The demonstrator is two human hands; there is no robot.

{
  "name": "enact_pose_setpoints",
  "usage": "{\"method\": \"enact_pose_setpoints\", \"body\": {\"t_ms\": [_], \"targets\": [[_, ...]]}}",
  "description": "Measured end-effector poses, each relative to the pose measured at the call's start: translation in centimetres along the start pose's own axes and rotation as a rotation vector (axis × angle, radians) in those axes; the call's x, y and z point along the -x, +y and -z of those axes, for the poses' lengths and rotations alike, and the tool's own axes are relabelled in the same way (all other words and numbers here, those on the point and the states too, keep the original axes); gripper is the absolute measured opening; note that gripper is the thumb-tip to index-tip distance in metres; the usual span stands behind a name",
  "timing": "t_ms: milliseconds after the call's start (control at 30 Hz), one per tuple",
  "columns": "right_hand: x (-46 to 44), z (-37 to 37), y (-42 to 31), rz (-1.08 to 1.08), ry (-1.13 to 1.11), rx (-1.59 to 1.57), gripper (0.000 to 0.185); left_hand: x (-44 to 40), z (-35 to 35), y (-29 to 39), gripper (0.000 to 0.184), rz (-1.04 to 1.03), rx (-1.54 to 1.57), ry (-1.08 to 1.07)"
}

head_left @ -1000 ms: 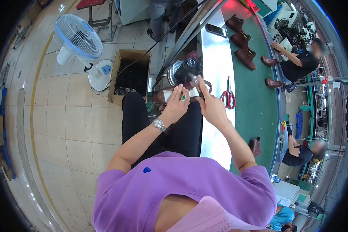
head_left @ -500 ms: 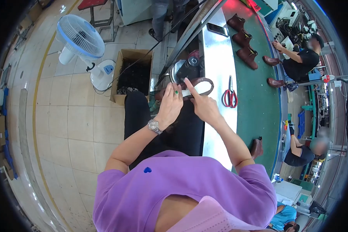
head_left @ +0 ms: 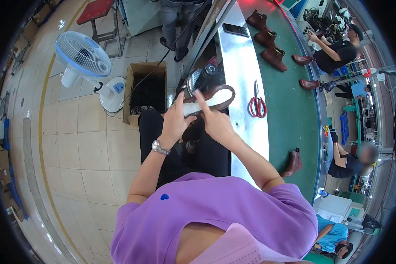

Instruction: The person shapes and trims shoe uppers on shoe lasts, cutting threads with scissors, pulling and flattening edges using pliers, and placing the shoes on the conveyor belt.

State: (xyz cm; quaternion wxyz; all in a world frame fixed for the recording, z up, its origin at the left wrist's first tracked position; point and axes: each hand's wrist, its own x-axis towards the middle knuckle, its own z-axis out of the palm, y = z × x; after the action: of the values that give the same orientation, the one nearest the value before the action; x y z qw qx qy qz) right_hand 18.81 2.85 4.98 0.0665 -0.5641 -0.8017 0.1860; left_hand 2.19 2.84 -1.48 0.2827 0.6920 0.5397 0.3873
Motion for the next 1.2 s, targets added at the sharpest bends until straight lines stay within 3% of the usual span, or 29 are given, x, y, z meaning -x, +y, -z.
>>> {"method": "enact_pose_setpoints", "body": {"t_ms": [100,133,233,267,367,400,433,500,533,567,633,700,733,800,867,1000,1133,1200], "targets": [[-0.3,1.1,1.5,0.005,-0.111,-0.073,0.081,-0.9,1.5,-0.1,0.102,0.030,0.127,-0.125],[-0.3,2.9,1.0,-0.034,-0.223,0.014,0.081,-1.2,2.1,-0.8,0.114,0.093,0.159,-0.232],[1.0,3.3,2.9,0.029,0.091,0.034,0.079,-0.3,2.2,-2.1,0.115,-0.103,0.215,-0.011],[1.4,3.8,3.3,-0.041,0.090,0.028,0.079,0.5,2.2,-2.6,0.122,-0.062,0.109,0.011],[3.7,3.2,5.3,-0.144,0.061,-0.045,0.082,3.6,0.1,-2.4,0.127,0.457,0.923,-0.088],[4.9,2.3,6.0,-0.141,0.044,-0.073,0.082,3.9,0.7,-1.1,0.129,0.729,0.960,-0.256],[5.8,2.1,5.8,-0.135,0.028,-0.100,0.083,4.0,0.7,0.4,0.123,0.805,0.985,-0.303],[7.8,2.3,4.4,-0.317,-0.092,-0.429,0.082,4.0,-1.0,0.4,0.109,0.965,1.179,-0.357],[8.6,2.3,3.6,-0.375,-0.096,-0.534,0.082,4.0,-2.3,0.2,0.088,0.954,1.192,-0.249],[9.4,2.3,3.1,-0.435,-0.096,-0.641,0.081,4.2,-3.4,-0.8,0.075,0.810,1.209,-0.171],[11.0,0.5,4.2,-0.485,0.002,-0.663,0.080,4.0,-2.4,-0.5,0.072,0.810,1.174,-0.250],[12.4,-1.0,5.9,-0.589,0.105,-0.654,0.079,3.9,-0.5,1.2,0.093,0.668,1.093,-0.301],[13.2,-2.2,7.6,-0.620,0.153,-0.492,0.079,3.7,0.4,2.3,0.103,0.601,1.051,-0.335],[14.7,-3.7,11.0,-0.698,0.173,-0.243,0.078,2.6,1.3,4.9,0.114,0.278,0.866,-0.265],[15.4,-3.7,13.1,-0.741,0.150,-0.067,0.064,1.8,0.4,4.6,0.130,-0.003,0.659,-0.276],[17.2,-3.9,16.0,-0.786,0.197,-0.078,0.053,-0.8,-1.3,6.3,0.130,-0.095,0.522,-0.332],[18.9,-4.9,17.6,-0.960,0.253,-0.252,0.043,-2.7,-3.9,6.9,0.130,-0.090,0.655,-0.505],[19.8,-4.6,17.9,-0.997,0.360,-0.888,0.039,-3.1,-5.7,7.1,0.125,-0.111,0.655,-0.517]]}}
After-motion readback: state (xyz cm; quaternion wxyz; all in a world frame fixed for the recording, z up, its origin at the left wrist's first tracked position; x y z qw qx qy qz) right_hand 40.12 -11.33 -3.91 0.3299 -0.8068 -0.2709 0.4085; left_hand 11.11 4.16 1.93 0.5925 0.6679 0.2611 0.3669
